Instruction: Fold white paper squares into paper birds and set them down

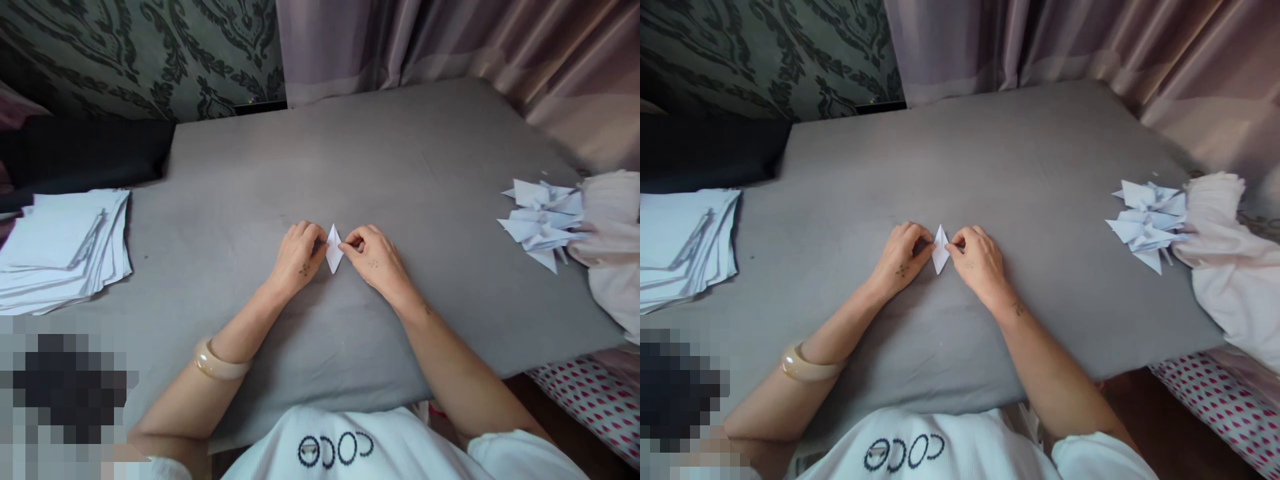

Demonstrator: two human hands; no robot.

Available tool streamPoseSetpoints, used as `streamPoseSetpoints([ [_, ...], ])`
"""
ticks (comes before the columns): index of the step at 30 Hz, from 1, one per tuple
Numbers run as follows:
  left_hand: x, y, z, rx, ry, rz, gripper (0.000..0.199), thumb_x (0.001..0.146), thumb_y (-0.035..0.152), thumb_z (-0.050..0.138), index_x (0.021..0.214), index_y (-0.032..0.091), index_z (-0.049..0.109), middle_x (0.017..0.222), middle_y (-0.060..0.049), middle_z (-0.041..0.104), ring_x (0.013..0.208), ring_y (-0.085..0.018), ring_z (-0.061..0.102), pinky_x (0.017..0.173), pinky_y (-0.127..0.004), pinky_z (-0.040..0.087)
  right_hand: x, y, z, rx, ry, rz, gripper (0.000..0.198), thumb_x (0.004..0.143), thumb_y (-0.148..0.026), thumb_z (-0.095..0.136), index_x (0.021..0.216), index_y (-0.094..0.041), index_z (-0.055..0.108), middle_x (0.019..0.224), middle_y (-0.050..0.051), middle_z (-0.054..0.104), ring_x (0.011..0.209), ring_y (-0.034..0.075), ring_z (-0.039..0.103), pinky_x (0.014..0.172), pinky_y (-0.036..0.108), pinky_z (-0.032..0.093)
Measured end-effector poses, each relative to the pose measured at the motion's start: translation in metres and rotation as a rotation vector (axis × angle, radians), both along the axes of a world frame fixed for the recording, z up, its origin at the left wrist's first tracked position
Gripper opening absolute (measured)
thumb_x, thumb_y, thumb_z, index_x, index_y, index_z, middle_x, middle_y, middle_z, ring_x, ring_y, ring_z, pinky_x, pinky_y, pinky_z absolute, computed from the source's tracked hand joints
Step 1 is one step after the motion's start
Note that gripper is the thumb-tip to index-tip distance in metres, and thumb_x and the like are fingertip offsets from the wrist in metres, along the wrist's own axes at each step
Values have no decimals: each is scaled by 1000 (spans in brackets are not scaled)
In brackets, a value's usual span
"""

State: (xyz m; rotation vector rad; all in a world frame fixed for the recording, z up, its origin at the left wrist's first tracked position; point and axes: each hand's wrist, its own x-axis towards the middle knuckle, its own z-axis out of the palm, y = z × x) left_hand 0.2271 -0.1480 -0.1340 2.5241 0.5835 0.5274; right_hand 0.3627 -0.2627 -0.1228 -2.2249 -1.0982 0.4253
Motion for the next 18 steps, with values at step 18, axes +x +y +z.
streamPoseSetpoints([
  [18,-20,-22,11,344,223,-195,33,94,9,41,120,17,59,116,-10,64,106,-23,56,87,-34,50,-8,-14,3,36,-291,345,36,93,-11,42,116,-25,66,111,5,65,101,20,57,84,32,46],
])
